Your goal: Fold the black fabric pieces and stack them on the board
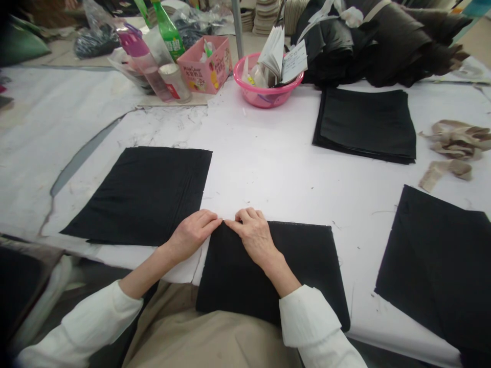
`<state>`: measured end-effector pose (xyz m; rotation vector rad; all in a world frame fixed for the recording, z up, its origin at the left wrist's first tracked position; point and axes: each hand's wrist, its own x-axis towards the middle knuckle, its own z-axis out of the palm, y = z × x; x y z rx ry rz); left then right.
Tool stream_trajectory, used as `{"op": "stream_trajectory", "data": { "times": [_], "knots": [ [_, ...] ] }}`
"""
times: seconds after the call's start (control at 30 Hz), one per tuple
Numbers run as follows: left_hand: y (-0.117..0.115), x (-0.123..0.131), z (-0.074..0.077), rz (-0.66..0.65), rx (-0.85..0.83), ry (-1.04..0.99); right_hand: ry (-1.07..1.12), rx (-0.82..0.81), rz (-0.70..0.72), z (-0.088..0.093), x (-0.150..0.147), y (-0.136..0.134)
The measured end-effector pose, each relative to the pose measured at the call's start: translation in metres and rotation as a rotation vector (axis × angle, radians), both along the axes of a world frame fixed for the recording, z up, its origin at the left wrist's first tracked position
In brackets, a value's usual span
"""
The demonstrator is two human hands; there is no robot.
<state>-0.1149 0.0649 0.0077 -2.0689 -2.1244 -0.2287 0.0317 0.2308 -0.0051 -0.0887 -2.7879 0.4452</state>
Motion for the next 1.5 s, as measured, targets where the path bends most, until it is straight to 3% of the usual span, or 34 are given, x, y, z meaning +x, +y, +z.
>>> {"op": "stream_trajectory", "data": {
  "times": [0.43, 0.7, 0.97, 1.27, 1.5],
  "knots": [
    [-0.01, 0.008, -0.001, 0.046, 0.001, 0.081, -0.013, 0.062, 0.024, 0.003, 0.0, -0.003],
    [-0.01, 0.018, 0.011, 0.174, 0.087, 0.019, -0.006, 0.084, 0.024, 0.003, 0.001, -0.003],
    [0.0, 0.034, -0.01, 0.144, 0.063, -0.005, 0.01, 0.08, 0.018, 0.003, 0.001, -0.001],
    [-0.004, 0.033, -0.007, 0.132, 0.03, -0.01, 0.0, 0.061, 0.079, 0.007, 0.015, 0.029],
    [-0.004, 0.032, -0.009, 0.123, 0.027, -0.01, 0.033, 0.08, 0.085, 0.003, 0.018, 0.03]
  ]
}}
